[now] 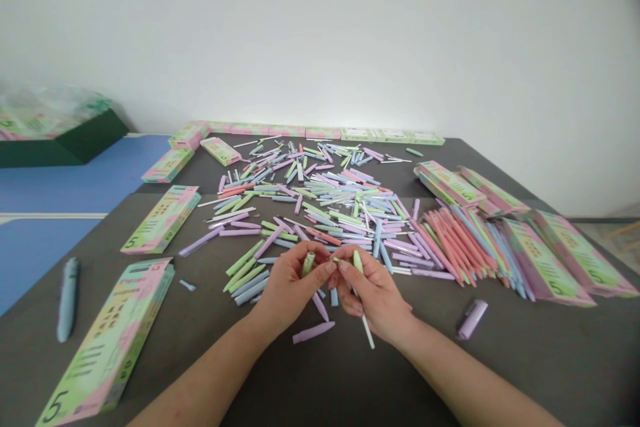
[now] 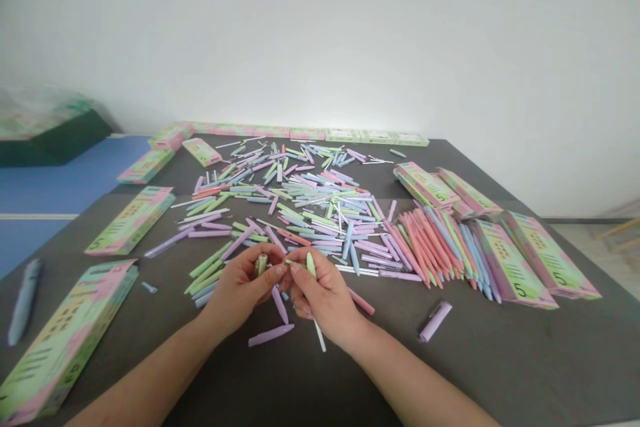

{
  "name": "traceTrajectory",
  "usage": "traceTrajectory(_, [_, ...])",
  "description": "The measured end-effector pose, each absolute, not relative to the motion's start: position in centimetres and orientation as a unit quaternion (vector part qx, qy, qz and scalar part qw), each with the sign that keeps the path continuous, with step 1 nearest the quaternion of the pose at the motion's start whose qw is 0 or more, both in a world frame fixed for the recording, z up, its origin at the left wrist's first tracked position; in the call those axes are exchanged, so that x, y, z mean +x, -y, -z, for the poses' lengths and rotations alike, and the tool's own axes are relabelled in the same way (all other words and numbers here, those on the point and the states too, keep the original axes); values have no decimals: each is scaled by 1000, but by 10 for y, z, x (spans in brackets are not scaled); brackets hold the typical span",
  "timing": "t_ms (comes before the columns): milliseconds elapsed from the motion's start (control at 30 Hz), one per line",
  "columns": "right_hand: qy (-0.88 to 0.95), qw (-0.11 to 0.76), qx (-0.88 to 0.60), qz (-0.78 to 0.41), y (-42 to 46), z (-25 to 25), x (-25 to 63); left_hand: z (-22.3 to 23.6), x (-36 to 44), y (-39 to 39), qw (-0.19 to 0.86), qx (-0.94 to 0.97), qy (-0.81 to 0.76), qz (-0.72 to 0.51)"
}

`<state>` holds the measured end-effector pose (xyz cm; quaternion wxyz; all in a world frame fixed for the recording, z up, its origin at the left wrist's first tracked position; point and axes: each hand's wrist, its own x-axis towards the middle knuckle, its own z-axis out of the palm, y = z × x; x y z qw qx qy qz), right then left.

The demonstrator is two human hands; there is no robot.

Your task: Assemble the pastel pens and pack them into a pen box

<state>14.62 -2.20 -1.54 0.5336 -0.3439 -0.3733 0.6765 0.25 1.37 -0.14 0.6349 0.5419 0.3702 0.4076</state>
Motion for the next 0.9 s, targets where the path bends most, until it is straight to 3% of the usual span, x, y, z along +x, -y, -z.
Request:
traceTrajectory(167, [415, 529, -360, -647, 22, 14, 146, 7, 2, -14, 656, 542, -360, -382])
traceTrajectory(367, [442, 557, -398, -580, 22, 11, 150, 8, 1, -17, 706, 455, -320, -439])
traceTrajectory(900, [516, 471, -421, -578, 27, 10, 154, 11, -1, -17, 710, 475, -318, -411])
